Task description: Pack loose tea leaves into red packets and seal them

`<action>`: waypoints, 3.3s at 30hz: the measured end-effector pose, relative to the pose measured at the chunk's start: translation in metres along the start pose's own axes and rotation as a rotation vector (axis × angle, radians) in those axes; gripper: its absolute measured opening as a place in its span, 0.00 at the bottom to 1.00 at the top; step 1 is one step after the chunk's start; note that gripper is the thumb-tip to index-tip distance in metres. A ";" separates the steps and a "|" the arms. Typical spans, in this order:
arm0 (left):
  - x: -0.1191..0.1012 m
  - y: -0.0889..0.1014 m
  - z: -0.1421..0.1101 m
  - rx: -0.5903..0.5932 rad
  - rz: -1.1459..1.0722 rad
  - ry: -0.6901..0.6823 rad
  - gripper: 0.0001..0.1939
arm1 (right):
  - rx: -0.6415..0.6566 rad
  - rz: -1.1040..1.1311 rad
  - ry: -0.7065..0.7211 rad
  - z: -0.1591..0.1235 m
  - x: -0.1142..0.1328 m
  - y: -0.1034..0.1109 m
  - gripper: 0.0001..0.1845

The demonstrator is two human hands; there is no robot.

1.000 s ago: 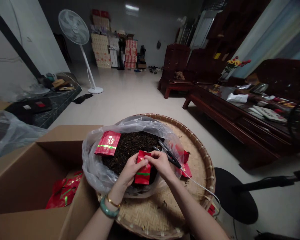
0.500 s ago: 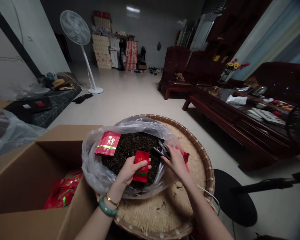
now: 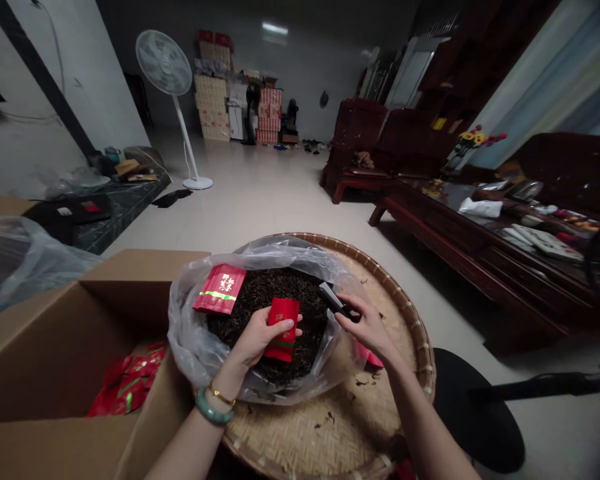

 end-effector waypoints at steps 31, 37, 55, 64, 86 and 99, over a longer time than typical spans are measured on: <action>0.000 0.002 0.001 -0.046 0.131 -0.048 0.20 | 0.363 0.136 -0.053 0.023 0.054 0.012 0.20; -0.001 -0.004 0.002 -0.050 0.148 -0.033 0.18 | 0.400 0.039 0.144 0.030 0.077 -0.003 0.16; 0.000 -0.003 -0.001 -0.071 0.175 0.005 0.19 | 0.341 0.243 -0.139 0.033 0.053 0.001 0.20; -0.002 -0.005 0.001 -0.097 0.162 0.006 0.19 | 0.354 0.074 0.110 0.030 0.070 -0.012 0.13; 0.000 0.002 0.003 -0.119 0.130 -0.053 0.20 | 0.108 -0.082 -0.031 0.008 -0.009 -0.008 0.19; -0.001 -0.014 0.002 -0.098 0.140 -0.157 0.19 | -0.086 0.363 -0.074 0.022 0.041 -0.058 0.14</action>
Point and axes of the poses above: each hand's wrist, its own z-axis towards the middle knuckle, its own y-axis out of the back of the hand, x = y × z, the point moved 2 cm from there along z, towards the middle knuckle, and after that the axes turned 13 degrees about y, right-handed, at the moved point
